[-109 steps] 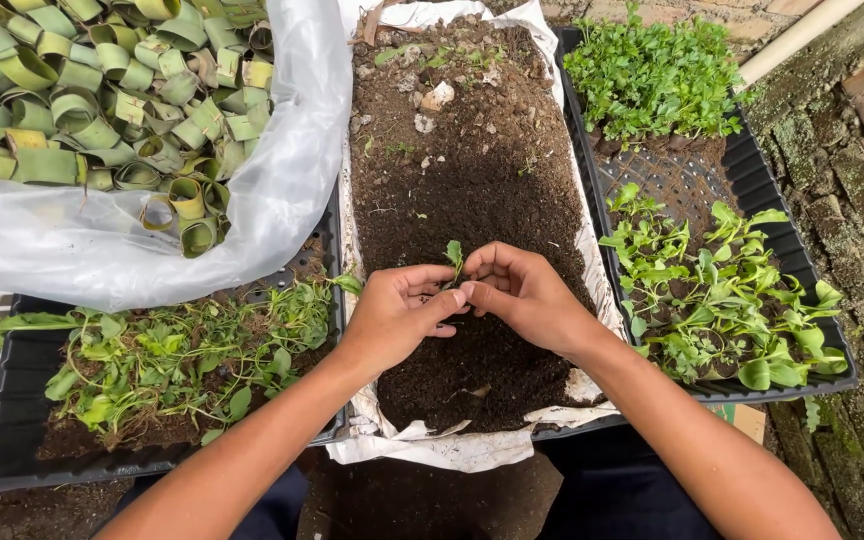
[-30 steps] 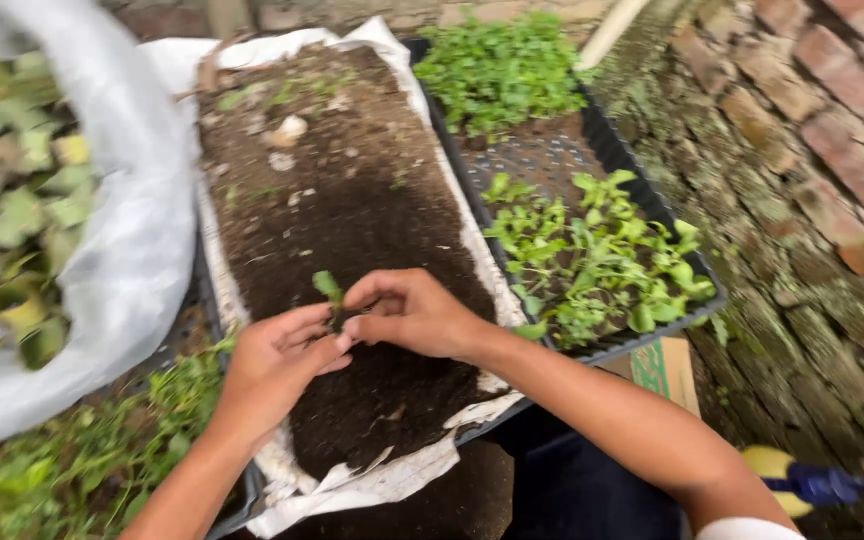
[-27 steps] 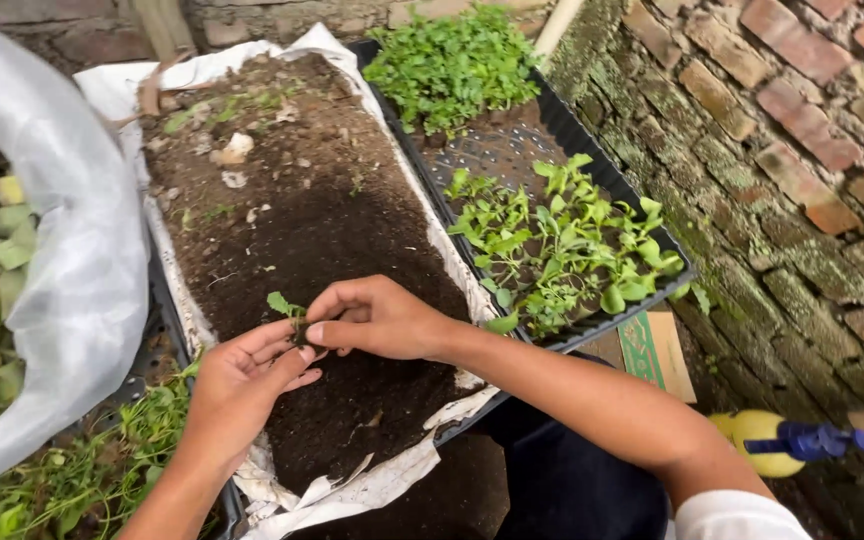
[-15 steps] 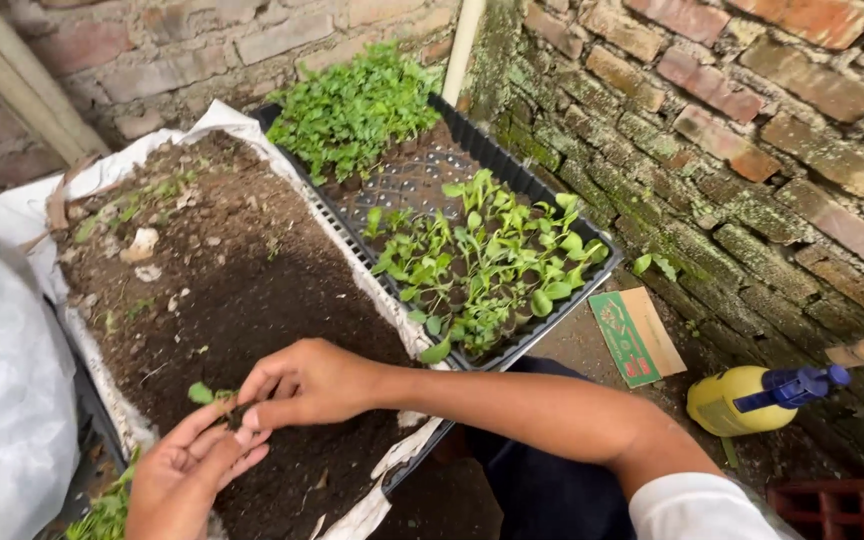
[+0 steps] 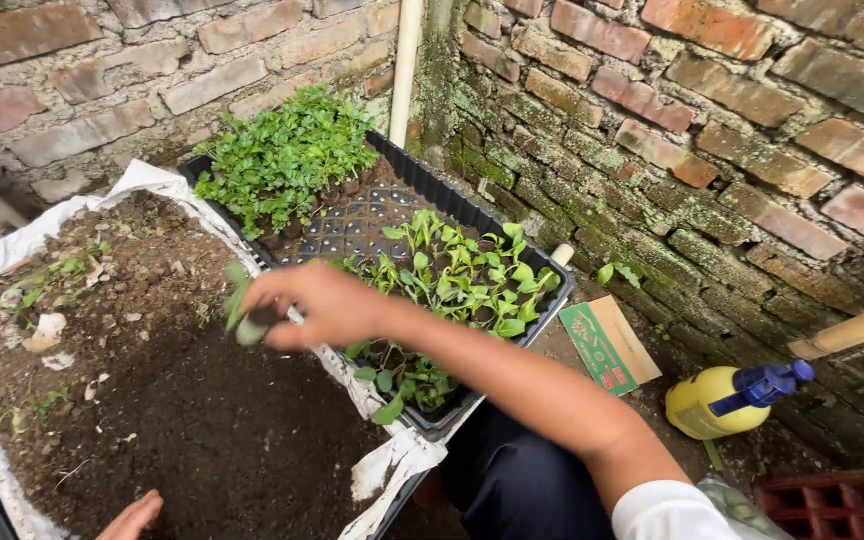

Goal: The person is taking small seedlings from a tray, wrapping their roots in pieces of leaves, and then planting them into a soil-filled tray.

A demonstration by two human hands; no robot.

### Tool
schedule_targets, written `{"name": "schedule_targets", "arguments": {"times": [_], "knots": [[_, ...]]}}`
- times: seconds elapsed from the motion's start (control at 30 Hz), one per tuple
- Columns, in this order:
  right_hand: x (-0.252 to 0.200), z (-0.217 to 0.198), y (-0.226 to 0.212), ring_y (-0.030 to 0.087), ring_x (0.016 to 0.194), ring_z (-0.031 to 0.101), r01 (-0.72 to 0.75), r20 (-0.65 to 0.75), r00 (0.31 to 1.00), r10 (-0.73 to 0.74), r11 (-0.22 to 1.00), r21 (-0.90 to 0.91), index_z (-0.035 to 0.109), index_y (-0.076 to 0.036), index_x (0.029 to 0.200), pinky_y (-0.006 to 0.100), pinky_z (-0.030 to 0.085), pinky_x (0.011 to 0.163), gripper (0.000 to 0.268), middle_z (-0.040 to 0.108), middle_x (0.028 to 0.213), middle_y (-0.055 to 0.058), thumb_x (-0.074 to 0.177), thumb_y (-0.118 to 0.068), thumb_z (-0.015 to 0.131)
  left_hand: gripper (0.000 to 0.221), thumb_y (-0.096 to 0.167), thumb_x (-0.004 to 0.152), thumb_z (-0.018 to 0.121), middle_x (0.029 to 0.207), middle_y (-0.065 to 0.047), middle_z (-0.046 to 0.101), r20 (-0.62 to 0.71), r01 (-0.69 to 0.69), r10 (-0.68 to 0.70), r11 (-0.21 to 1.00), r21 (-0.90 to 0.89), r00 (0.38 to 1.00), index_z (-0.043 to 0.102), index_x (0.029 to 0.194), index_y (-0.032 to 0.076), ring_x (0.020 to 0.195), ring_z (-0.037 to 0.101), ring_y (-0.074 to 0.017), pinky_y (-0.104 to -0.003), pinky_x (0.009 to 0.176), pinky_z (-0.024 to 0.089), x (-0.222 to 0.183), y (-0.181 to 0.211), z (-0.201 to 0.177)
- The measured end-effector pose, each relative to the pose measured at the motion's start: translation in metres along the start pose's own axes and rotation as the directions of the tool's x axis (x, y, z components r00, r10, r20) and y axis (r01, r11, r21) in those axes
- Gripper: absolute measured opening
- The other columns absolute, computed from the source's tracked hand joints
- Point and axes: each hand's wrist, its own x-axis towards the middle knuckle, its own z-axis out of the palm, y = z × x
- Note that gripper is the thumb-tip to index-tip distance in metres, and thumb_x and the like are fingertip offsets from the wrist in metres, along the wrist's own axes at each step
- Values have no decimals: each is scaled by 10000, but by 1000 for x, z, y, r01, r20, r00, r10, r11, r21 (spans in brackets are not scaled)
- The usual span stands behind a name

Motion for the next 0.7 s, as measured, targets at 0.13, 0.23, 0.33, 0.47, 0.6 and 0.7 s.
{"name": "schedule_targets", "arguments": {"times": [0.13, 0.23, 0.33, 0.47, 0.6, 0.7], "knots": [[10, -84, 53, 70, 767, 626, -386, -48, 917, 397, 847, -365, 641, -172, 894, 157, 583, 708, 131, 666, 860, -34, 914, -74, 726, 852, 297, 578, 966, 1568, -113, 498, -508, 364, 79, 607, 707, 858, 683, 1359, 107, 1408, 514, -306, -423, 1205, 437, -28, 192, 164], [5, -111, 107, 167, 868, 684, -525, -38, 797, 602, 661, -537, 659, -121, 856, 311, 642, 917, 182, 699, 903, 35, 861, 53, 714, 843, 300, 587, 954, 1531, -109, 517, -476, 312, 140, 593, 743, 868, 671, 1369, 166, 1380, 532, -327, -485, 1198, 461, -31, 180, 155], [1, -112, 86, 207, 955, 672, -735, -1, 590, 807, 537, -415, 662, -113, 914, 348, 614, 1004, 202, 724, 1049, 65, 895, 82, 715, 776, 401, 603, 889, 1475, -144, 579, -434, 196, 270, 610, 768, 860, 718, 1318, 154, 1352, 568, -333, -470, 1182, 463, -33, 179, 159], [3, -104, 98, 195, 1074, 664, -682, 103, 575, 811, 545, -488, 695, -121, 1131, 366, 546, 1069, 328, 708, 1135, 28, 857, 48, 756, 778, 299, 624, 905, 1513, -109, 535, -469, 266, 104, 709, 654, 877, 687, 1350, 122, 1398, 527, -281, -426, 1207, 449, -35, 202, 171], [9, -108, 45, 226, 1070, 696, -711, 54, 522, 851, 469, -523, 673, -65, 1273, 350, 624, 1044, 349, 704, 1264, 90, 944, 53, 664, 721, 371, 645, 815, 1486, -106, 568, -512, 264, 212, 661, 702, 832, 711, 1329, 171, 1360, 561, -282, -447, 1135, 476, -41, 234, 197], [11, -97, 5, 194, 858, 746, -623, -95, 712, 696, 564, -542, 668, -47, 1283, 364, 673, 928, 332, 705, 1301, 113, 956, 8, 667, 676, 370, 694, 759, 1540, -61, 531, -501, 253, 295, 596, 762, 814, 683, 1355, 250, 1387, 525, -290, -489, 1113, 445, -54, 265, 225]]}}
